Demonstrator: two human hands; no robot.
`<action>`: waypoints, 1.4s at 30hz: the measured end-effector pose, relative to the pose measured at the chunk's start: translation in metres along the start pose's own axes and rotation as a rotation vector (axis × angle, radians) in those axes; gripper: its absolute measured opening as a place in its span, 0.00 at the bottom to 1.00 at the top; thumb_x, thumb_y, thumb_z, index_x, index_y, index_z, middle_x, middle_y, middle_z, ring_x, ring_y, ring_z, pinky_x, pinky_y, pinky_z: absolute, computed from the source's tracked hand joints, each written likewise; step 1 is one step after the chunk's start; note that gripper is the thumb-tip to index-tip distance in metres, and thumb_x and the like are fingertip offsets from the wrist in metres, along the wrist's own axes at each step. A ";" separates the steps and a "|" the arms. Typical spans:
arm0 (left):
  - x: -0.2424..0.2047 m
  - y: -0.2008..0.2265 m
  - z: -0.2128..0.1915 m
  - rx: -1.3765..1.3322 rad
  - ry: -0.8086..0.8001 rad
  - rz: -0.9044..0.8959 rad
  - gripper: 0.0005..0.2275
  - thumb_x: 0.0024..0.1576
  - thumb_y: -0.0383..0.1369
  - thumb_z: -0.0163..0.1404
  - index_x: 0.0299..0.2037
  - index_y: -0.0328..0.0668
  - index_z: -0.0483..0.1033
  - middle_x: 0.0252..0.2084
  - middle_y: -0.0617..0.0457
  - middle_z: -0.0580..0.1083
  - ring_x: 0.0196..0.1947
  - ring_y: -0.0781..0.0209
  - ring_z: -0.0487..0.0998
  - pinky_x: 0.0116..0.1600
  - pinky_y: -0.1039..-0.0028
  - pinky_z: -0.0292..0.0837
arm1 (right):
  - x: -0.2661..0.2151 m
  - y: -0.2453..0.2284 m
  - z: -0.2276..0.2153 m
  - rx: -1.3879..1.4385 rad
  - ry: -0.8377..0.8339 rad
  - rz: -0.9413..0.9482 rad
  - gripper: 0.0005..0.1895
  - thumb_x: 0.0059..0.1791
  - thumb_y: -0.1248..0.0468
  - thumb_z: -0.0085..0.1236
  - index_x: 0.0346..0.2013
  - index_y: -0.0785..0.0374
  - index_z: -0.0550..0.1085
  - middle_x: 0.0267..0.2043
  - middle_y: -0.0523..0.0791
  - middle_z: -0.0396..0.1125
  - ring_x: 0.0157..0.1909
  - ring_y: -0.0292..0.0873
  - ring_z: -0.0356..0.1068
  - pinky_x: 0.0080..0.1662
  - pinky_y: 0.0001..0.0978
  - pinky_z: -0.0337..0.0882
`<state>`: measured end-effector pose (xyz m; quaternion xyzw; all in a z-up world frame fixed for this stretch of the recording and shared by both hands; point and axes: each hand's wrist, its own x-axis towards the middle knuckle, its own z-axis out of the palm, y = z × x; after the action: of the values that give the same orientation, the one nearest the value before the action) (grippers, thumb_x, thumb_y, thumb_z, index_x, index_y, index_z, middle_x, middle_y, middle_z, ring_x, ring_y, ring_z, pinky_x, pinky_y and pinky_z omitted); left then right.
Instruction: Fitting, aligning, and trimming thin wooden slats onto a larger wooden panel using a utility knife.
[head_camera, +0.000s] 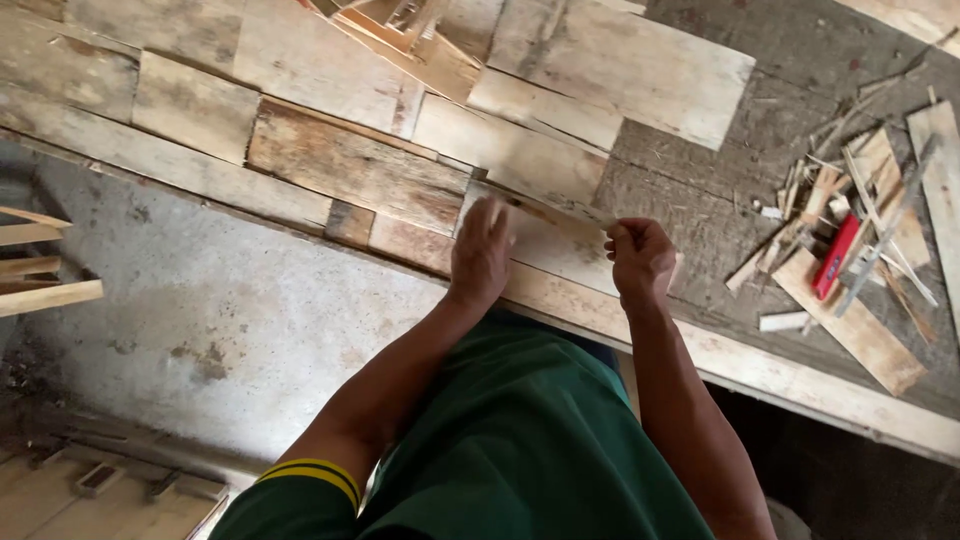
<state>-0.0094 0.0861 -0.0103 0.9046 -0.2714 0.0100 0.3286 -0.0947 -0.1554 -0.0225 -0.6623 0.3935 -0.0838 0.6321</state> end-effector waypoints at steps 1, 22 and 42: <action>-0.006 -0.011 0.009 0.018 0.004 0.045 0.19 0.60 0.26 0.52 0.60 0.23 0.68 0.67 0.29 0.63 0.68 0.32 0.62 0.68 0.52 0.64 | 0.000 -0.005 0.008 -0.023 0.001 0.010 0.04 0.55 0.69 0.57 0.44 0.67 0.74 0.37 0.46 0.75 0.33 0.36 0.72 0.35 0.27 0.74; 0.021 -0.010 -0.008 0.676 -0.473 0.229 0.30 0.61 0.35 0.43 0.69 0.17 0.55 0.71 0.23 0.52 0.73 0.35 0.55 0.74 0.60 0.55 | 0.024 0.024 0.031 -0.128 0.023 -0.028 0.04 0.54 0.72 0.55 0.43 0.70 0.73 0.32 0.45 0.72 0.30 0.35 0.69 0.32 0.26 0.72; 0.028 -0.018 0.007 0.454 -0.586 0.046 0.37 0.53 0.29 0.52 0.72 0.21 0.46 0.75 0.25 0.42 0.66 0.32 0.63 0.49 0.68 0.77 | 0.018 -0.004 0.030 -0.284 0.048 -0.021 0.05 0.54 0.69 0.57 0.42 0.69 0.77 0.30 0.45 0.73 0.27 0.35 0.70 0.28 0.26 0.70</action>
<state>0.0224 0.0794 -0.0211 0.9127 -0.3649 -0.1820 0.0277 -0.0627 -0.1439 -0.0311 -0.7469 0.4093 -0.0497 0.5217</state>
